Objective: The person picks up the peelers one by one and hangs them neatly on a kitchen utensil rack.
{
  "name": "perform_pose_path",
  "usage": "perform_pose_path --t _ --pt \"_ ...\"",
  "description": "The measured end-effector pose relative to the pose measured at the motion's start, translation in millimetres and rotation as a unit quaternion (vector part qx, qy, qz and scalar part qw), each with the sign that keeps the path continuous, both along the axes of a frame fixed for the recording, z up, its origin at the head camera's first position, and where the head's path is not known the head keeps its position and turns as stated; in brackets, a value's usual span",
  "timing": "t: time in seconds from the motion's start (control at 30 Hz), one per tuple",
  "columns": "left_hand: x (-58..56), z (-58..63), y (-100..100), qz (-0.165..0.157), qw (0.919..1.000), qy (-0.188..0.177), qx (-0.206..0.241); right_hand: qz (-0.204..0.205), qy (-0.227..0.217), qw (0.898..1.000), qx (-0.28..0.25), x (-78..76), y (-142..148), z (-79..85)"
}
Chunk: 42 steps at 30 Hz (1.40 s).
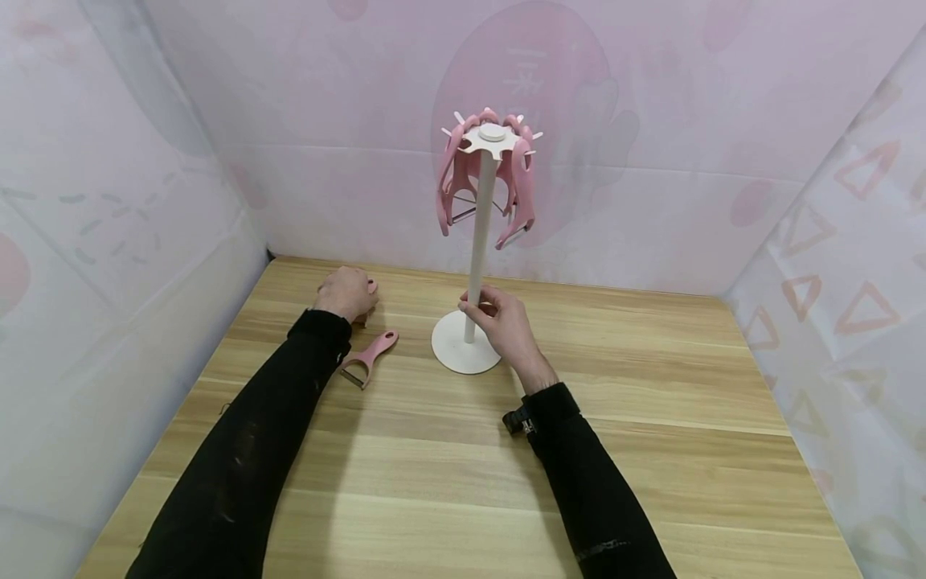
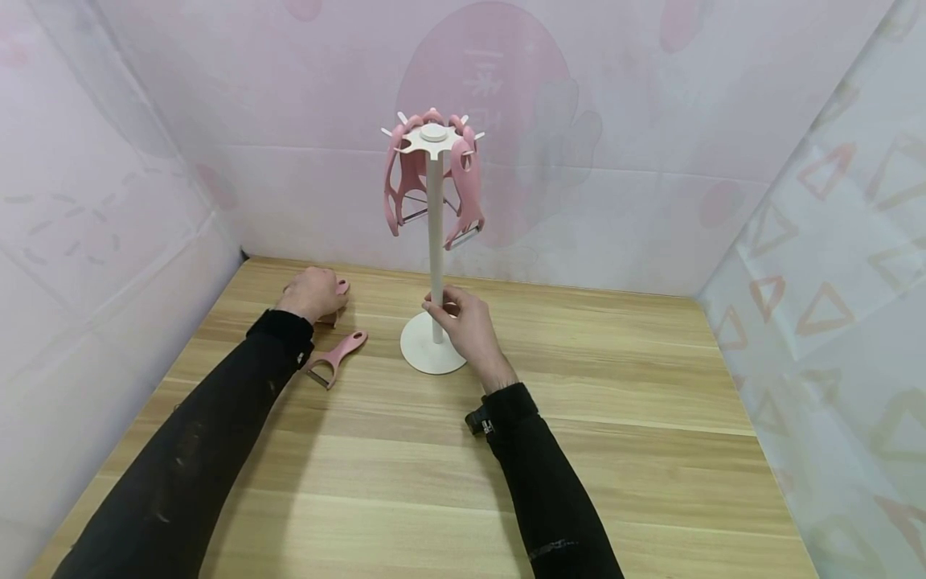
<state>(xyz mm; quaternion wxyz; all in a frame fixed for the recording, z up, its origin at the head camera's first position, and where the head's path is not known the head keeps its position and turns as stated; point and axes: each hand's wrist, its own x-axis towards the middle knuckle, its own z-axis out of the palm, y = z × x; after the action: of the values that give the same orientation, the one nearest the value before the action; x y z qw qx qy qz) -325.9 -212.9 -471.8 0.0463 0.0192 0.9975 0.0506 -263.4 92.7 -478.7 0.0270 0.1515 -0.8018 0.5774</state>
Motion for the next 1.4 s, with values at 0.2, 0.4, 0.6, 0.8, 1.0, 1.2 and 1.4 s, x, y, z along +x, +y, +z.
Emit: perform_pose_path --t 0.2,0.4,0.6,0.8,1.0,1.2,1.4 --pt "-2.7 -0.9 -0.8 -0.003 0.9997 -0.001 0.023 -0.001 0.0 1.0 0.001 -0.4 0.3 -0.5" --pt "-2.6 3.1 0.2 -0.009 0.9976 0.033 0.06 -0.003 0.002 1.0 0.005 0.2 0.6 -0.1" --pt "2.0 15.5 3.0 -0.04 0.993 0.082 0.075 -0.001 0.002 1.0 0.005 0.8 0.7 0.3" --pt "7.4 33.5 4.0 -0.056 0.9899 0.102 0.081 -0.002 -0.003 1.0 0.003 0.7 1.0 -0.3" --pt "13.1 52.1 5.6 -0.038 0.9836 0.114 0.135 0.0 -0.003 1.0 -0.001 0.3 0.7 -0.3" --pt "16.4 65.0 7.4 -0.032 0.9783 0.143 0.147 -0.002 0.0 1.0 0.005 0.4 0.1 0.2" --pt "24.9 81.6 11.9 -0.014 0.9745 0.149 0.167 -0.001 0.0 1.0 -0.001 0.4 -0.1 0.3"
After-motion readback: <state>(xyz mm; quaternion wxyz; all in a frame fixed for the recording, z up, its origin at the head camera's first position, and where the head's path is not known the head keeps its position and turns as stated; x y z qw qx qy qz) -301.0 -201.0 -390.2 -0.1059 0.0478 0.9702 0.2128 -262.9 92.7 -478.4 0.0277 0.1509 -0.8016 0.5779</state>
